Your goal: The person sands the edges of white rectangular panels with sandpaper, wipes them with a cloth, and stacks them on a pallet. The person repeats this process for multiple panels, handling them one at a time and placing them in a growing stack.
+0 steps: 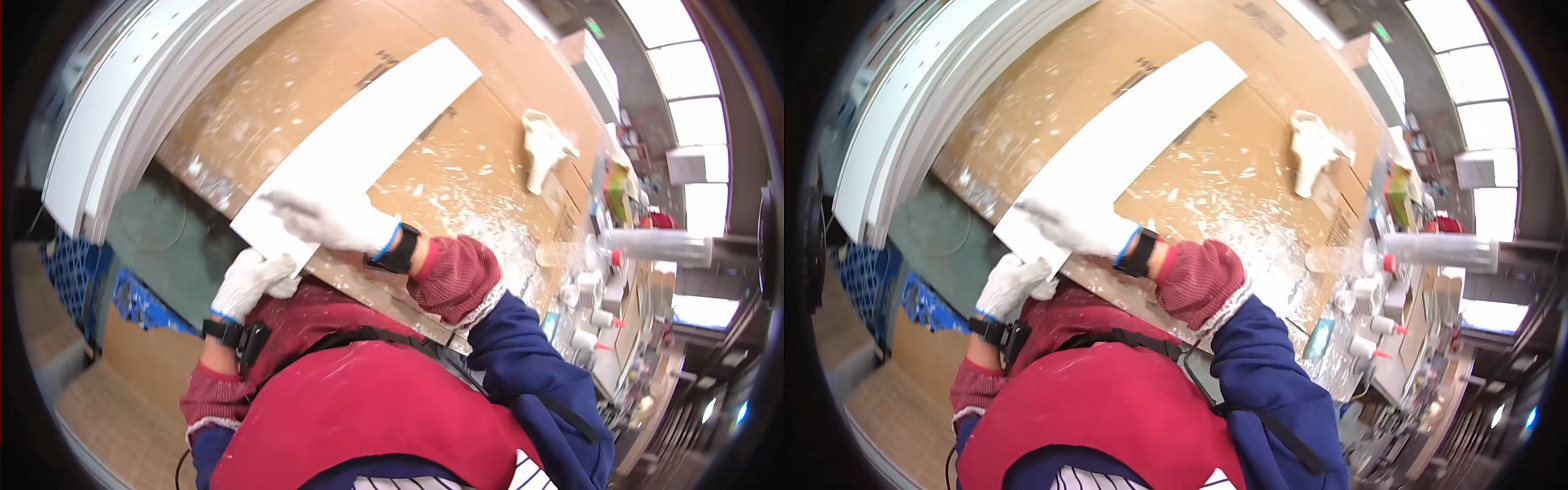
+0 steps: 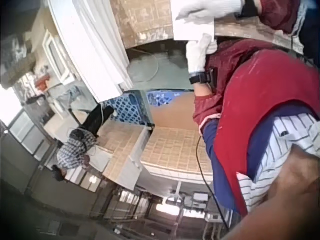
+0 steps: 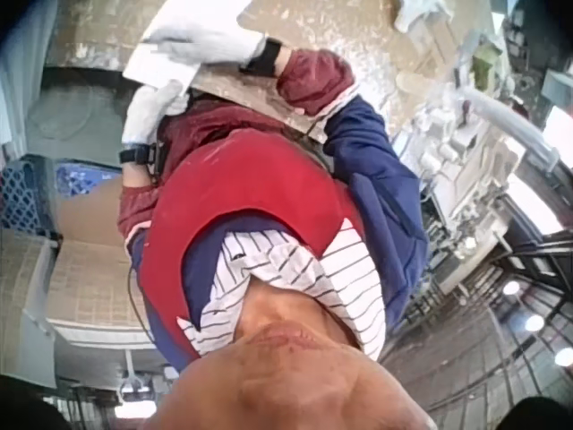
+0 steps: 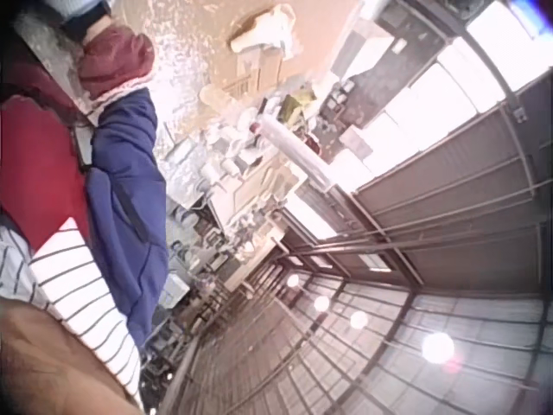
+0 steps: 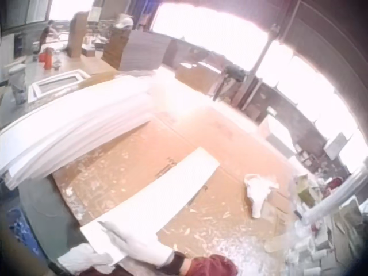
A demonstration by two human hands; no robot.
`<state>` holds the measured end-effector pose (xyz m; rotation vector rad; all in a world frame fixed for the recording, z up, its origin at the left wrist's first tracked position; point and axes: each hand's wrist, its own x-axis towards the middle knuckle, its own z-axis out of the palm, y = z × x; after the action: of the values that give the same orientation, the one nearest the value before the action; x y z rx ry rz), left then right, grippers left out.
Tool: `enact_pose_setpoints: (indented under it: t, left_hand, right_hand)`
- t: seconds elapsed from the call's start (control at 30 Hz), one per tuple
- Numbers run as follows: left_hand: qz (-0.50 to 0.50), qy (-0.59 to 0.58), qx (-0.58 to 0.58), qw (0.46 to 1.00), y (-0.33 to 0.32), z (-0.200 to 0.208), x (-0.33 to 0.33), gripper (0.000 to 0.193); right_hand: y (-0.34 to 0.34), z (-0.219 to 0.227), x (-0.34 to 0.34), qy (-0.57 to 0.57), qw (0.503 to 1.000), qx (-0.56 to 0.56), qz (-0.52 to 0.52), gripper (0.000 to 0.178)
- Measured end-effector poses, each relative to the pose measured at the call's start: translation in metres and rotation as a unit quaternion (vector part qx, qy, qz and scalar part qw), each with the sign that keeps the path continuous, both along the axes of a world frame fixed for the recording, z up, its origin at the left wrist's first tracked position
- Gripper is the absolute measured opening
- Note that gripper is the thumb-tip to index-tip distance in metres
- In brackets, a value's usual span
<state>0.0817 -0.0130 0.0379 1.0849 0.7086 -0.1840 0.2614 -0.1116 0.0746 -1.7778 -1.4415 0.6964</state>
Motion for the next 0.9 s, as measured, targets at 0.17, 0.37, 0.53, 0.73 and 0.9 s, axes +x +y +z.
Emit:
enact_pose_setpoints:
  t: [0.17, 0.37, 0.53, 0.73, 0.9]
  left_hand:
    - [-0.065, 0.044, 0.017, 0.997, 0.001, 0.006, 0.008, 0.035]
    - [-0.061, 0.052, 0.029, 0.996, 0.0, 0.013, 0.003, 0.034]
    - [-0.059, 0.064, 0.045, 0.995, -0.003, 0.035, 0.017, 0.034]
    - [-0.039, 0.176, 0.115, 0.977, -0.008, 0.039, 0.016, 0.031]
    - [-0.051, 0.193, 0.122, 0.972, -0.009, 0.036, 0.015, 0.034]
  right_hand:
    - [-0.104, -0.003, 0.072, 0.011, 0.951, 0.022, -0.309, 0.028]
    - [-0.213, -0.021, 0.172, -0.362, 0.791, -0.119, -0.48, 0.029]
    - [-0.287, -0.038, 0.24, -0.435, 0.678, -0.221, -0.55, 0.044]
    - [-0.324, -0.037, 0.275, -0.282, 0.661, -0.175, -0.673, 0.045]
    - [-0.301, -0.019, 0.263, -0.186, 0.683, -0.246, -0.662, 0.046]
